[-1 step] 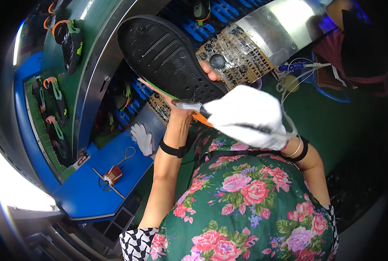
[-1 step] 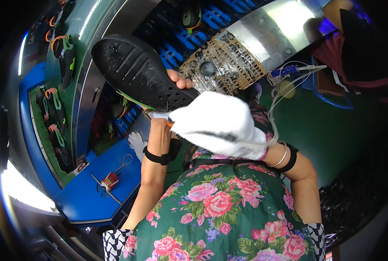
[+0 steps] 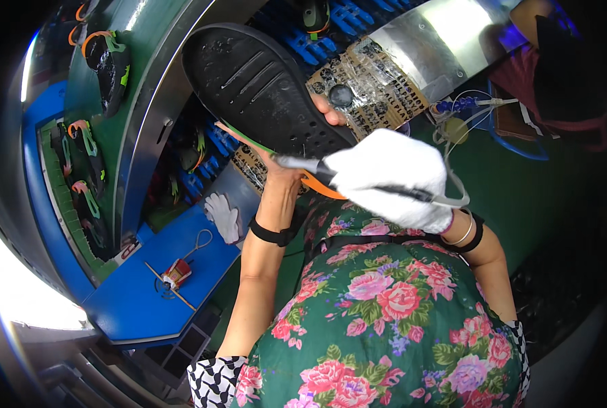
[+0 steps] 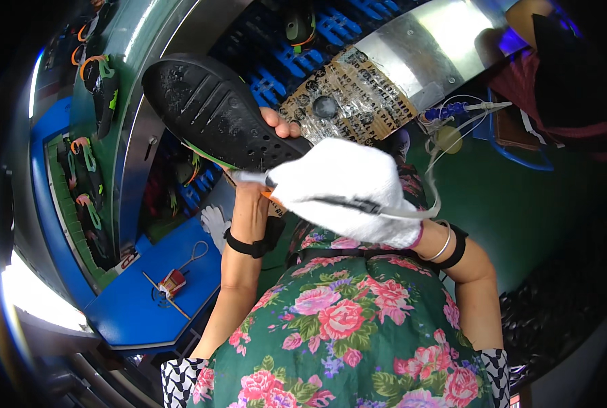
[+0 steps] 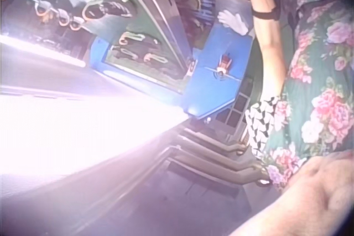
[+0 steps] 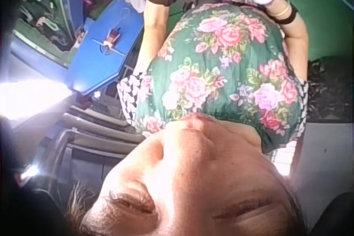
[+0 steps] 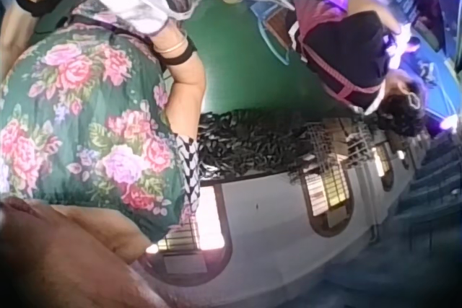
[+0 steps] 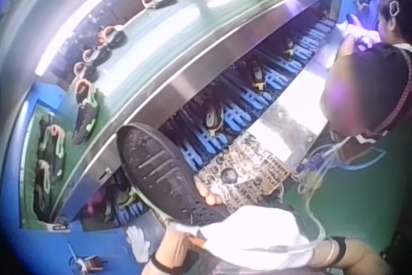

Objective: The recorder uses a brush to apply a liquid adhesive or primer to the soles and edges of various shoe components on a production line.

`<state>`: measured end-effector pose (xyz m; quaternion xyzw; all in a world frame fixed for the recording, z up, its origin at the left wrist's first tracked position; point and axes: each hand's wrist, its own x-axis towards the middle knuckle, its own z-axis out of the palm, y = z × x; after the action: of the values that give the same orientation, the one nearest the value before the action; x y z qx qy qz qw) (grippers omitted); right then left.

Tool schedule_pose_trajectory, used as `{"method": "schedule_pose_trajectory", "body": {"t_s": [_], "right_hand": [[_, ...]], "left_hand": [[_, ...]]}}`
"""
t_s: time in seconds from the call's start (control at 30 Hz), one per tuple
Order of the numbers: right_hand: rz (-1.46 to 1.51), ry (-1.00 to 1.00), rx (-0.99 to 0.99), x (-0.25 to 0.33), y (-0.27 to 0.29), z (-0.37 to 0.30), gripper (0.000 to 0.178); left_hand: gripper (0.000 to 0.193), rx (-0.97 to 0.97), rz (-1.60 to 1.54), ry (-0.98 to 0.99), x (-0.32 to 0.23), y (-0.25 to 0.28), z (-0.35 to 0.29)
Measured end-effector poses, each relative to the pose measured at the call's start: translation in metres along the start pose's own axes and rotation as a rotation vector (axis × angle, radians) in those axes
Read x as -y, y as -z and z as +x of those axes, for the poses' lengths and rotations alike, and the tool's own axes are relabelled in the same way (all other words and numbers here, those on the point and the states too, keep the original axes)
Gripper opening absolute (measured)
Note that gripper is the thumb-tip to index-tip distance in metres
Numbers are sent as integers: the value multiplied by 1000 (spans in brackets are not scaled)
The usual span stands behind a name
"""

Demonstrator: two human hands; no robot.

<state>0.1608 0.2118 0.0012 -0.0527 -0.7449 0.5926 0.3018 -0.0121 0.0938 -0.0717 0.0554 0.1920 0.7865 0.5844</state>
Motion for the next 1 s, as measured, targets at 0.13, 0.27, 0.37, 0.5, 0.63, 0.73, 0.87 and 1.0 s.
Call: {"method": "schedule_pose_trajectory", "body": {"t_s": [0.13, 0.27, 0.37, 0.5, 0.63, 0.73, 0.87, 1.0], "right_hand": [[-131, 98, 12, -2, -1, -4, 30], [-106, 40, 13, 4, -3, -2, 26], [-63, -59, -34, -1, 5, 0, 18], [-183, 106, 12, 1, -2, -4, 22], [-10, -109, -18, 4, 3, 1, 21], [-84, -62, -30, 0, 9, -1, 21], [-147, 46, 37, 1, 4, -5, 24], [-84, -87, -11, 0, 13, -1, 21]], "left_hand": [[99, 7, 68, -47, -1, 3, 4], [103, 27, 35, -104, -1, -11, 8], [103, 10, 57, -109, -4, -3, 9], [101, 68, 80, -117, -8, -4, 14], [98, 98, 68, -162, -7, -4, 16], [98, 100, 106, -149, -12, 2, 18], [97, 138, 129, -189, -14, -3, 22], [133, 117, 38, -191, -13, 7, 25]]}}
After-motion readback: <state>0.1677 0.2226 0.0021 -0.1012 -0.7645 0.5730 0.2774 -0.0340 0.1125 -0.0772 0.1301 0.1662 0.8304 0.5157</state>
